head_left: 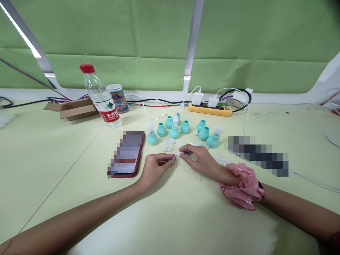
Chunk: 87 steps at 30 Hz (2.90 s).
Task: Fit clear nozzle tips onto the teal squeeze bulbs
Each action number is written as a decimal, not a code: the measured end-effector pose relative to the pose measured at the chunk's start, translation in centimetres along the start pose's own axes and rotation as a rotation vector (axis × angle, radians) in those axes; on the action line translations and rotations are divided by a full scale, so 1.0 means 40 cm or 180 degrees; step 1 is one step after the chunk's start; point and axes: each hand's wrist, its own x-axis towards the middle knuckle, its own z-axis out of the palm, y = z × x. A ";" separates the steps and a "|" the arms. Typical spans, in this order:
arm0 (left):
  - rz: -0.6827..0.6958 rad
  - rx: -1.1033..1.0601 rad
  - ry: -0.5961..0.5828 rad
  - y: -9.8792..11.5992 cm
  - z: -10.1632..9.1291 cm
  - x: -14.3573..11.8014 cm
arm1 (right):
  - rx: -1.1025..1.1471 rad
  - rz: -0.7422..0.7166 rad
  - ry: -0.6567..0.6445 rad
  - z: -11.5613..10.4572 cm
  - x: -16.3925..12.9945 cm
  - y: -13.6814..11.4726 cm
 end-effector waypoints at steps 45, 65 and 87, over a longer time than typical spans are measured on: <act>0.0070 -0.0325 0.0173 0.013 -0.013 -0.001 | -0.1134 -0.0617 -0.0564 0.003 0.047 -0.020; 0.0283 -0.0119 0.0286 0.007 -0.016 0.000 | -0.0121 -0.0324 0.0385 -0.004 0.038 -0.024; 0.1524 0.0856 0.0006 0.020 -0.009 -0.032 | 0.4018 0.2335 0.0065 -0.012 -0.033 -0.124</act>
